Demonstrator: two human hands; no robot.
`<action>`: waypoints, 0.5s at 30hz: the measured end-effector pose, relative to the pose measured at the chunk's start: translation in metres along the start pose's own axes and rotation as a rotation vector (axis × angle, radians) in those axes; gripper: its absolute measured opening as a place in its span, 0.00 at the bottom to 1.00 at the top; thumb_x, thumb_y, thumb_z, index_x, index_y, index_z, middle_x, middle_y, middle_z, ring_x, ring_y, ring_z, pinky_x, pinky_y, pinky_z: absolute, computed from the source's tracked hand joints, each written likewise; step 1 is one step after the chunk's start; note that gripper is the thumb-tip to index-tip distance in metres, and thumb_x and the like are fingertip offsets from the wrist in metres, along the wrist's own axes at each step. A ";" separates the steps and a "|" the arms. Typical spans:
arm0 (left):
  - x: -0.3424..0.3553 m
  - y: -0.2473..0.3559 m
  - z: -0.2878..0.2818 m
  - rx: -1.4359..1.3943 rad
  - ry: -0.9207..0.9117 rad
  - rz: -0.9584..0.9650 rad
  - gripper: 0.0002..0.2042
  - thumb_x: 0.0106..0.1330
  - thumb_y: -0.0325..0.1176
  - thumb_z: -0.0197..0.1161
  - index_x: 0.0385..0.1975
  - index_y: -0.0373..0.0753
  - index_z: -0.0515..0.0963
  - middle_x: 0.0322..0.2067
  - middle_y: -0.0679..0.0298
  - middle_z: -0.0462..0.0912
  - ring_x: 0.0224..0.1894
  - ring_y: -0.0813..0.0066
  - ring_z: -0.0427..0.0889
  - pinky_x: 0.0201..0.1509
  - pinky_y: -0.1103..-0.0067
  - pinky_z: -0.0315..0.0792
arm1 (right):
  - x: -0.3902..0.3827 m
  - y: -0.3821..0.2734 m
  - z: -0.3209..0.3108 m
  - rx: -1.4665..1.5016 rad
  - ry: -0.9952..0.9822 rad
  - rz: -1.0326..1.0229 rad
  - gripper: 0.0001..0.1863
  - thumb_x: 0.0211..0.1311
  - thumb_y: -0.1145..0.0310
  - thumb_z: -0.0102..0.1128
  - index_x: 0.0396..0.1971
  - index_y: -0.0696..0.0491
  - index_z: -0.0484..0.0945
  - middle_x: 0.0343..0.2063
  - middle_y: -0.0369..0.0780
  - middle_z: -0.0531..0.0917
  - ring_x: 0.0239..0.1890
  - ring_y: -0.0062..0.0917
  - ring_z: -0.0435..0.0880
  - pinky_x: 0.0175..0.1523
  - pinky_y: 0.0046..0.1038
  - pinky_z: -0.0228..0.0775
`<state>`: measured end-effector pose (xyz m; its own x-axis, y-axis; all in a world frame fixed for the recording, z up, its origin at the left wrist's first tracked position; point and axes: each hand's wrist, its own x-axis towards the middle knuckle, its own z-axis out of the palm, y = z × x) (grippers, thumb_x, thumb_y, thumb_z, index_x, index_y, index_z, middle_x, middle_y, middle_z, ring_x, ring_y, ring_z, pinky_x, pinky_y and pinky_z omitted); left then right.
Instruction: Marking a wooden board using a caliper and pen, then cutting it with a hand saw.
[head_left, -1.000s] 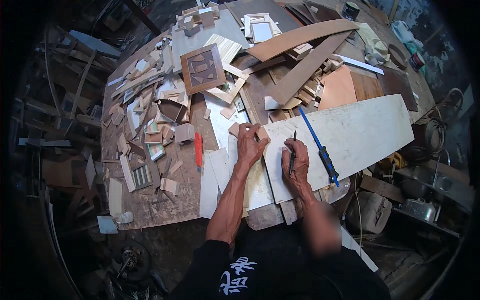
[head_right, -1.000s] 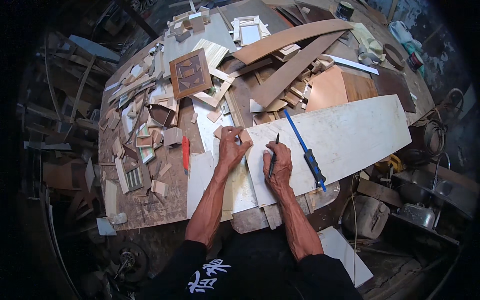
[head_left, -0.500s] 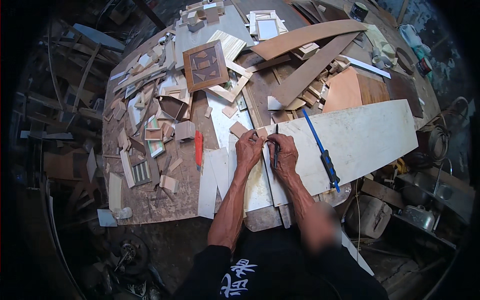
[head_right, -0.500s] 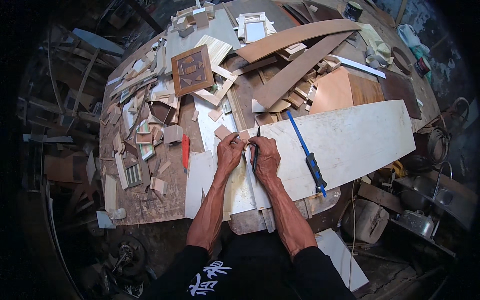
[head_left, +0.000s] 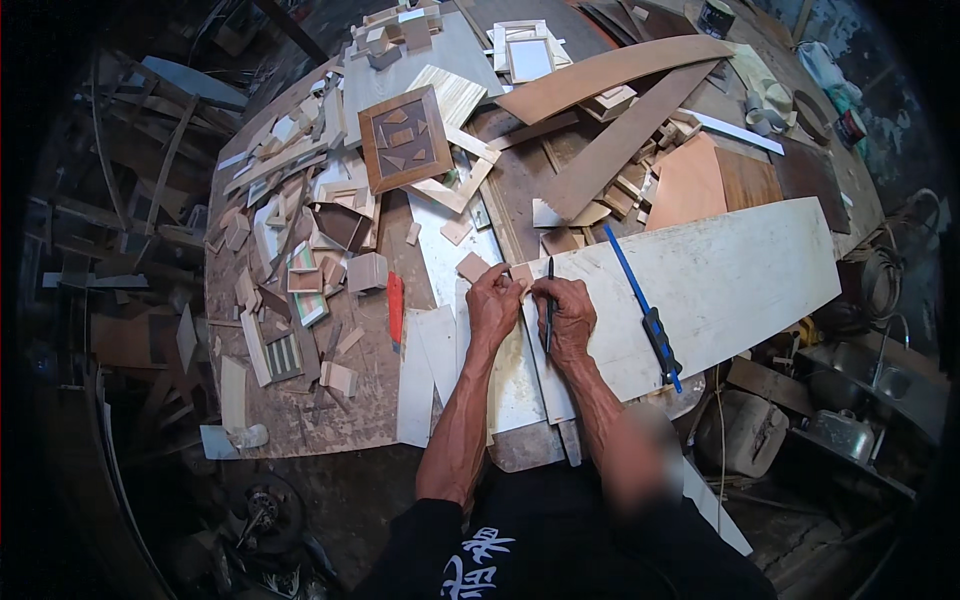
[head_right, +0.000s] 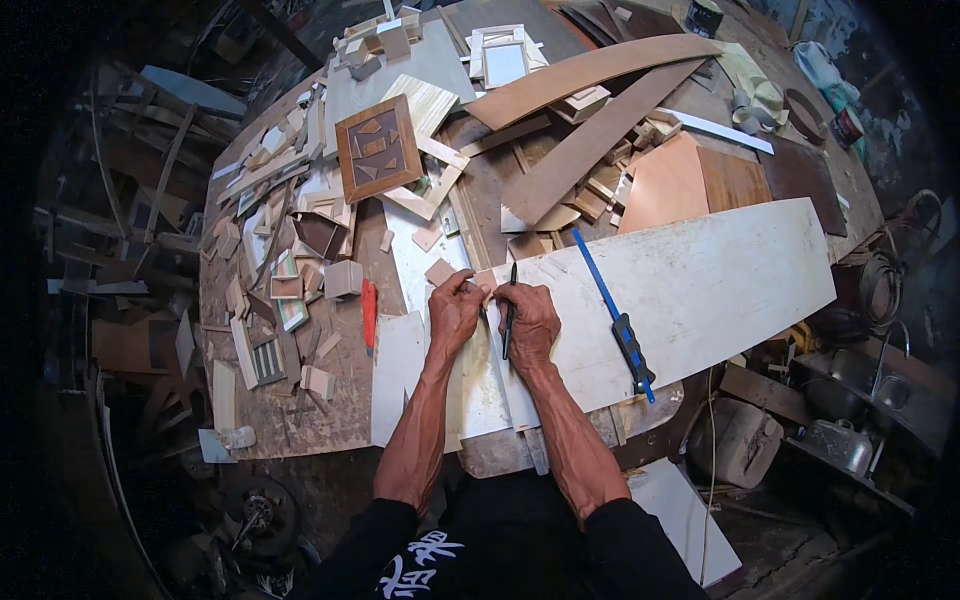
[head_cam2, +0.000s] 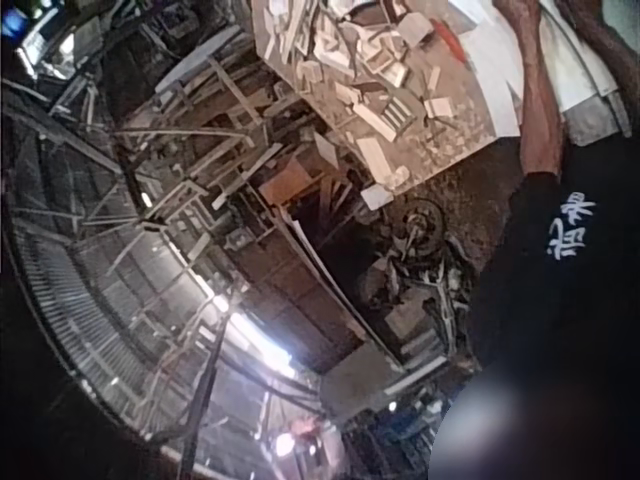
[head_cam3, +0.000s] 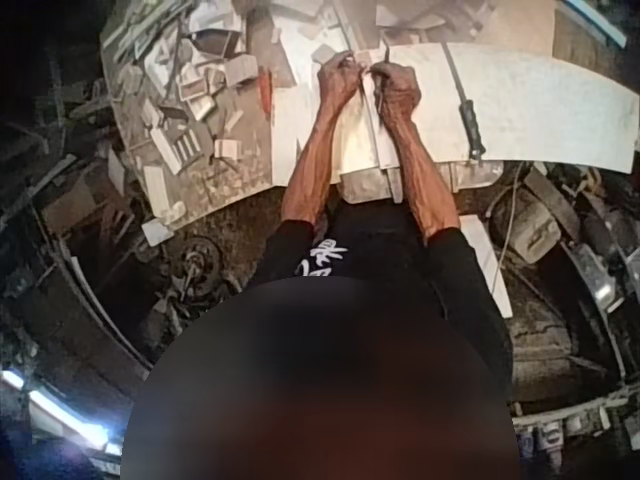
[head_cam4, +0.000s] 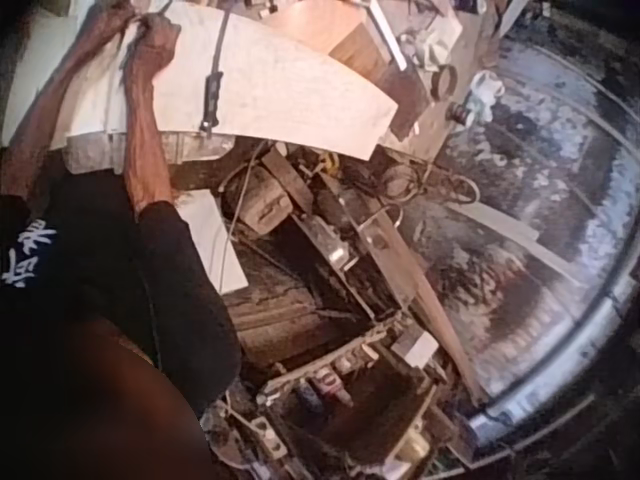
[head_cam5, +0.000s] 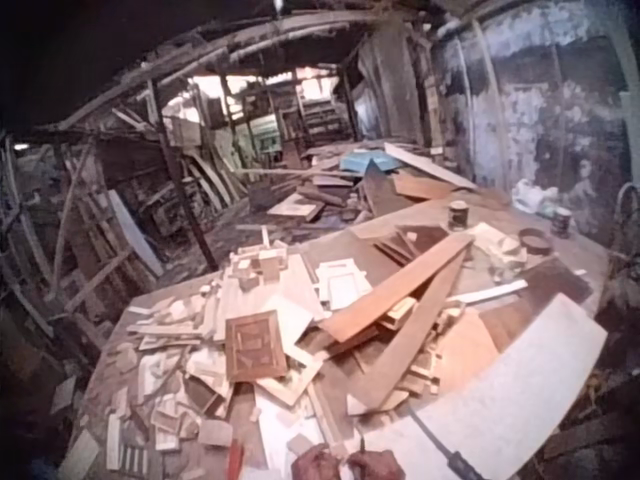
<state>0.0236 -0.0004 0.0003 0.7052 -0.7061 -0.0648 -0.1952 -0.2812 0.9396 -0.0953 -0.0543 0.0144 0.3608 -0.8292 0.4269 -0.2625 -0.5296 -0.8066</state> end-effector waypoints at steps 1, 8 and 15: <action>0.000 0.000 -0.001 0.008 0.002 -0.005 0.17 0.54 0.27 0.66 0.44 0.27 0.76 0.23 0.65 0.78 0.25 0.82 0.76 0.28 0.84 0.70 | 0.000 -0.001 0.000 0.003 0.001 0.005 0.05 0.48 0.73 0.56 0.27 0.49 0.78 0.21 0.33 0.79 0.27 0.26 0.74 0.32 0.26 0.64; -0.005 -0.005 0.004 0.069 0.157 0.012 0.16 0.52 0.28 0.67 0.42 0.32 0.79 0.26 0.58 0.80 0.26 0.72 0.79 0.33 0.77 0.72 | -0.004 0.000 0.003 0.034 0.000 0.057 0.13 0.40 0.84 0.61 0.28 0.51 0.80 0.28 0.36 0.83 0.32 0.30 0.78 0.36 0.27 0.69; -0.007 0.005 0.005 0.121 0.132 0.054 0.17 0.51 0.28 0.68 0.42 0.31 0.79 0.25 0.58 0.77 0.27 0.71 0.79 0.33 0.77 0.72 | -0.002 0.002 0.001 0.026 -0.005 0.063 0.12 0.41 0.84 0.61 0.27 0.51 0.80 0.27 0.36 0.83 0.31 0.29 0.77 0.36 0.26 0.68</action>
<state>0.0140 -0.0004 0.0036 0.7732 -0.6330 0.0371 -0.3104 -0.3268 0.8927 -0.0954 -0.0532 0.0112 0.3488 -0.8599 0.3726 -0.2618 -0.4712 -0.8423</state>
